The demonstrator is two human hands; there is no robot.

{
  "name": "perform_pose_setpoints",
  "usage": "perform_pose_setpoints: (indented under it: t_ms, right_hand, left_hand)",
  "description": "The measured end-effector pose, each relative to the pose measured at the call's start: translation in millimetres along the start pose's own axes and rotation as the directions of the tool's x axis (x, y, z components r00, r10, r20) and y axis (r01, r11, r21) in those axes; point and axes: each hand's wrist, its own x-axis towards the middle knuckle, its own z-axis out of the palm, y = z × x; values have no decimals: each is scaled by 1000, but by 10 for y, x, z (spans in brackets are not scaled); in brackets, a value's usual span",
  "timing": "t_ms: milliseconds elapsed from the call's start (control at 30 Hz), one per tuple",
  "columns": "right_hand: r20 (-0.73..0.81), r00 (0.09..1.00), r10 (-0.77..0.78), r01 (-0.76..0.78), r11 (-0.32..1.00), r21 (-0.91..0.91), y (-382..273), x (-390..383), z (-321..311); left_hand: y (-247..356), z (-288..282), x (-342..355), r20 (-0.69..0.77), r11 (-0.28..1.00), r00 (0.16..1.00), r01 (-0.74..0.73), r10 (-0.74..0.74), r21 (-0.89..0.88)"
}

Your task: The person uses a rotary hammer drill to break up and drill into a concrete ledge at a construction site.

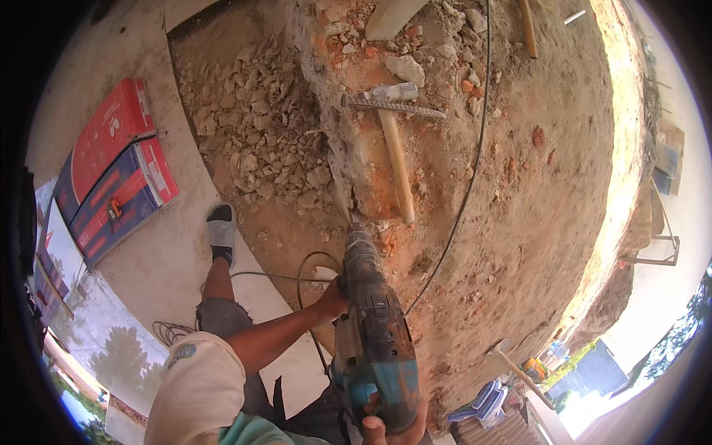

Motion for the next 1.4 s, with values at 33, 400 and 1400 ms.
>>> perform_pose_setpoints:
  t_ms: [33,400,1400]
  right_hand:
    - [-16,1000,25,-24,999,45,32,-36,13]
    - [63,998,19,-21,1000,17,140,-127,283]
    - [-133,974,-182,190,980,52,687,-831,443]
  left_hand:
    - [48,8,-20,-5,1000,1000,18,-18,-17]
    - [475,-140,-123,7,932,952,301,-306,-203]
    - [106,-192,-321,-25,976,992,125,-122,176]
